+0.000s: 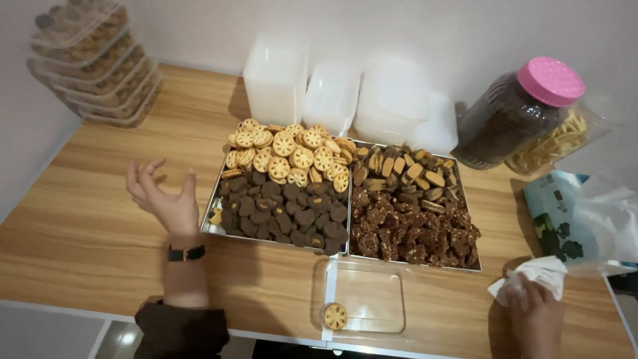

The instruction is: Assembling sandwich cookies by joining two halves and placing the finished cookies into a plastic container.

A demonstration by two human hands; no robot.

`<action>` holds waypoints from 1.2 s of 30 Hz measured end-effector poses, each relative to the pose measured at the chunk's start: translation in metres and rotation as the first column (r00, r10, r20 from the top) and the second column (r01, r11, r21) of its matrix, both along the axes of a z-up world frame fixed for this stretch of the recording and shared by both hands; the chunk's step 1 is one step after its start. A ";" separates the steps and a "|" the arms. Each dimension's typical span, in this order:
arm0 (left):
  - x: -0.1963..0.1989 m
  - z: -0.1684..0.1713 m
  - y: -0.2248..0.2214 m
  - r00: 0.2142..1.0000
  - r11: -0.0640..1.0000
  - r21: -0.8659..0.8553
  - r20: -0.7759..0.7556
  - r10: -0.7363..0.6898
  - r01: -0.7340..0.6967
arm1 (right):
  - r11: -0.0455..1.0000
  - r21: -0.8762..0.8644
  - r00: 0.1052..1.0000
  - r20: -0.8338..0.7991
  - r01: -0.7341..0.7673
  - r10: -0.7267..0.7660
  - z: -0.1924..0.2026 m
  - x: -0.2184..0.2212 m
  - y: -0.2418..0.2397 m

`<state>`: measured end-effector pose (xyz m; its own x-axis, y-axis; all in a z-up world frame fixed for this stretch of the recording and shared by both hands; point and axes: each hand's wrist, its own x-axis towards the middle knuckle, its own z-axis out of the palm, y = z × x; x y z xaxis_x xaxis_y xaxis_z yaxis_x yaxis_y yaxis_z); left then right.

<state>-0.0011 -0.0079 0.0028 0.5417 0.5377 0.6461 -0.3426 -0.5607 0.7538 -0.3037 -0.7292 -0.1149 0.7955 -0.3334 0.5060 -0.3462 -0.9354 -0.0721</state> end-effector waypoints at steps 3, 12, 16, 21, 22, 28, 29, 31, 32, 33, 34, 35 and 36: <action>-0.005 0.005 -0.006 0.999 1.000 0.000 -0.028 -0.031 0.031 | 0.997 0.057 0.998 -0.010 0.058 -0.057 0.000 0.007 0.009; -0.012 0.016 -0.029 0.981 0.962 0.270 -0.193 0.028 0.026 | 0.911 0.394 0.958 0.192 0.122 -0.212 0.046 0.019 0.079; -0.017 0.044 -0.062 0.886 0.878 0.385 -0.456 -0.089 0.286 | 0.960 0.250 0.939 0.342 -0.126 0.034 0.067 0.022 0.103; 0.023 0.052 -0.099 0.875 0.748 0.476 -0.381 -0.299 0.462 | 0.924 0.359 0.930 0.367 -0.130 -0.012 0.069 0.020 0.108; 0.031 0.056 -0.108 0.867 0.722 0.511 -0.422 -0.263 0.467 | 0.911 0.378 0.911 0.413 -0.165 -0.007 0.062 0.022 0.102; 0.054 0.149 -0.163 0.597 0.510 0.457 -0.789 -0.145 0.729 | 0.750 0.565 0.860 0.510 -0.344 0.010 0.085 0.020 0.108; 0.062 0.151 -0.169 0.607 0.513 0.467 -0.782 -0.142 0.721 | 0.749 0.560 0.854 0.521 -0.354 0.014 0.087 0.021 0.110; 0.080 0.153 -0.183 0.496 0.447 0.439 -0.868 -0.012 0.780 | 0.781 0.559 0.870 0.492 -0.279 -0.041 0.091 0.023 0.112; 0.097 0.146 -0.185 0.504 0.449 0.446 -0.864 -0.012 0.775 | 0.781 0.556 0.865 0.500 -0.286 -0.039 0.076 0.027 0.098; 0.113 0.137 -0.188 0.447 0.426 0.424 -0.893 0.051 0.799 | 0.741 0.594 0.856 0.514 -0.313 -0.050 0.062 0.029 0.084; 0.129 0.128 -0.190 0.388 0.405 0.399 -0.915 0.115 0.822 | 0.699 0.629 0.848 0.527 -0.340 -0.061 0.047 0.032 0.070; 0.136 0.126 -0.192 0.389 0.405 0.400 -0.914 0.114 0.822 | 0.699 0.628 0.847 0.528 -0.341 -0.061 0.039 0.034 0.064; 0.143 0.125 -0.195 0.390 0.396 0.414 -0.910 0.142 0.820 | 0.697 0.619 0.835 0.548 -0.361 -0.054 0.030 0.036 0.058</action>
